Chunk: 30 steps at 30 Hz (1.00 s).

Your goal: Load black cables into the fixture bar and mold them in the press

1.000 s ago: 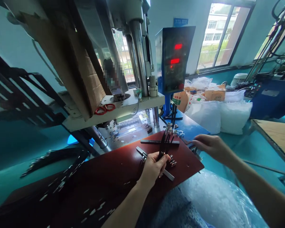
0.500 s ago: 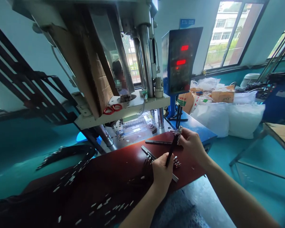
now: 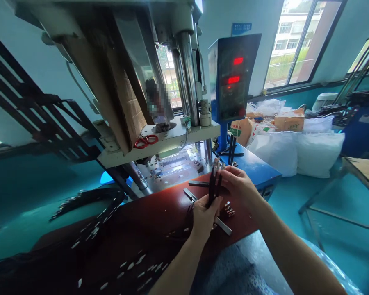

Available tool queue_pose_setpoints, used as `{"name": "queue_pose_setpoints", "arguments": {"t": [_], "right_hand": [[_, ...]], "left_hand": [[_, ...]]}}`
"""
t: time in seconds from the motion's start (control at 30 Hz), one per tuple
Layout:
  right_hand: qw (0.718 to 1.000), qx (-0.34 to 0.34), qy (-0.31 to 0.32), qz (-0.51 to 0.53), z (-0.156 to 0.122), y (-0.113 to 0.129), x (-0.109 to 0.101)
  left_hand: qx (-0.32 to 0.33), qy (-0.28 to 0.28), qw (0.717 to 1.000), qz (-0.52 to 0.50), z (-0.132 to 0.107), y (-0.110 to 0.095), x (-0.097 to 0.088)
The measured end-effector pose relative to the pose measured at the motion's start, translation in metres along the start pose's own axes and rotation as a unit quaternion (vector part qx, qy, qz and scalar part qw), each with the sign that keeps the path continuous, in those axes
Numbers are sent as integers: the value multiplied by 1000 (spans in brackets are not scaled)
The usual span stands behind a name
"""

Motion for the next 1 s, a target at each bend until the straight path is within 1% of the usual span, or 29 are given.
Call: {"name": "queue_pose_setpoints", "arguments": {"t": [0.03,0.1,0.27,0.43,0.57,0.67,0.8,0.9,1.0], "right_hand": [[1000,4,8,24,0,-1,1],[1000,-2,4,24,0,-2,3],[998,-38,-31,-28,0,3,5],[1000,-16,4,24,3,-1,7],[999,-14,2,36,5,1,11],[999,-24,-16,17,4,6,16],[995,-51,-48,-71,4,10,21],[986,-84,-91,-109,6,11,20],[970,-123,-149,-150,6,13,17]], "left_hand": [[-3,5,1000,-18,1,-1,0],[2,1,999,-46,2,-3,-1],[7,-56,995,-79,8,-2,-5],[2,-53,995,-85,7,-3,-2],[2,-52,994,-95,6,-10,-6],[22,-55,993,-100,10,-17,-11],[55,-78,991,-90,16,-20,-16],[77,-99,991,-55,18,-17,-16],[88,-113,990,-14,19,-14,-16]]}}
Point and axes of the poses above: each hand's wrist, its own z-axis towards the middle knuckle, its own x-axis out of the palm, y = z × x, the point moved 5 cm from there along z, towards the middle knuckle, and after that the axes turned 15 degrees about -z, right-handed, at the moved point
